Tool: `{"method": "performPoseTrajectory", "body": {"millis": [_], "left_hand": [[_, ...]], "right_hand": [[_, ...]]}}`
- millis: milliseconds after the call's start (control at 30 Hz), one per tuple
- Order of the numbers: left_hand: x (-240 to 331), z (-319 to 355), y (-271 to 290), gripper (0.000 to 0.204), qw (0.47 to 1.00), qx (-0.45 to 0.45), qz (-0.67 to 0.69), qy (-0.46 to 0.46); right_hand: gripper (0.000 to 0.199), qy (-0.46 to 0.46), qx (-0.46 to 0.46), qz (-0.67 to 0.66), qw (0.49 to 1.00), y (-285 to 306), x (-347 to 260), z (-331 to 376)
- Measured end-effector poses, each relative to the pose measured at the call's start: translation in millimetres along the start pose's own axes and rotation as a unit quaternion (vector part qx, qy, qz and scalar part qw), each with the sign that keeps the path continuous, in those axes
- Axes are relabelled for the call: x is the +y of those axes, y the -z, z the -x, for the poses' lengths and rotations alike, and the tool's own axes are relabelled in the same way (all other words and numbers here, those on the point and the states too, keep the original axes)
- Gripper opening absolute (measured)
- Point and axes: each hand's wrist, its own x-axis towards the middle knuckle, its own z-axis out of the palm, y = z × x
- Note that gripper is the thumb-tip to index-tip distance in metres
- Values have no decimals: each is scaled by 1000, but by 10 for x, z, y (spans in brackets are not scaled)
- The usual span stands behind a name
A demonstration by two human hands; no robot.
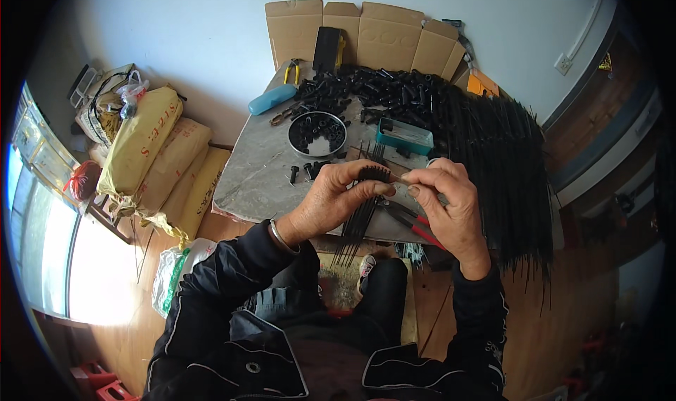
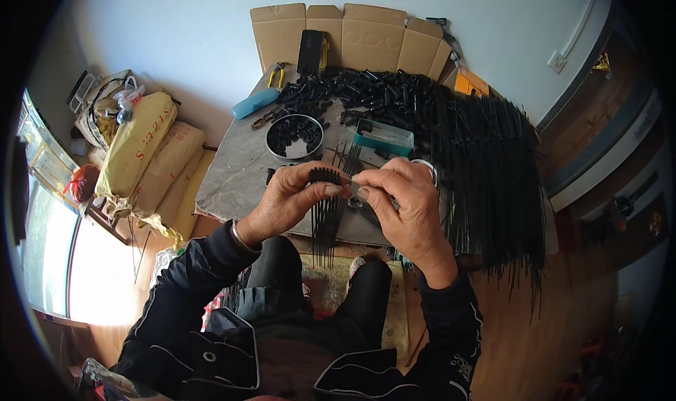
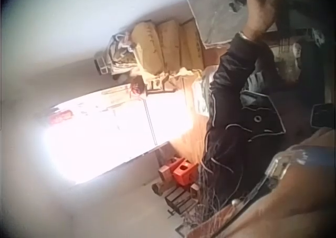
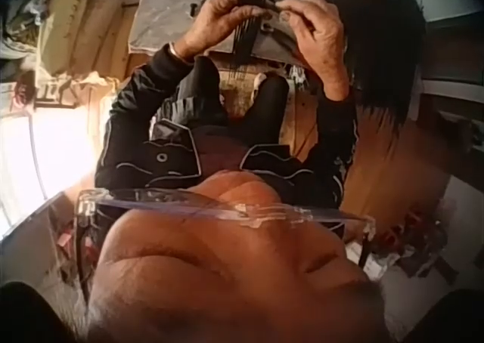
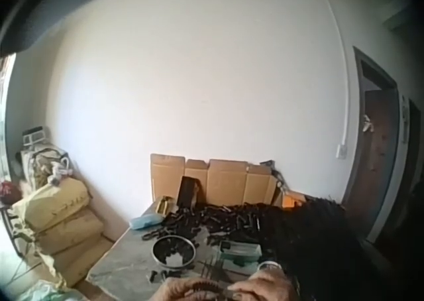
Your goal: Assembling wire harnesses by inserting wires into connectors and crimping them.
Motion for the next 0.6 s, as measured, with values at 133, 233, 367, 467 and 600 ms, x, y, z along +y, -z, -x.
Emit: {"method": "performPoseTrajectory", "body": {"millis": [133,233,367,467,600], "left_hand": [[36,5,-13,20,1000,-16,-1,11],[50,-4,-29,20,999,-14,-30,20],[27,-17,-53,21,999,-13,-34,12],[22,-25,-73,21,1000,-8,-24,17],[13,-46,-79,20,1000,-8,-3,15]], "right_hand": [[16,-7,3,-3,1000,4,-25,4],[18,43,14,57,997,79,-94,-48],[22,105,19,146,984,162,-173,-118],[21,120,26,158,980,166,-195,-147],[22,128,29,163,978,174,-189,-145]]}}
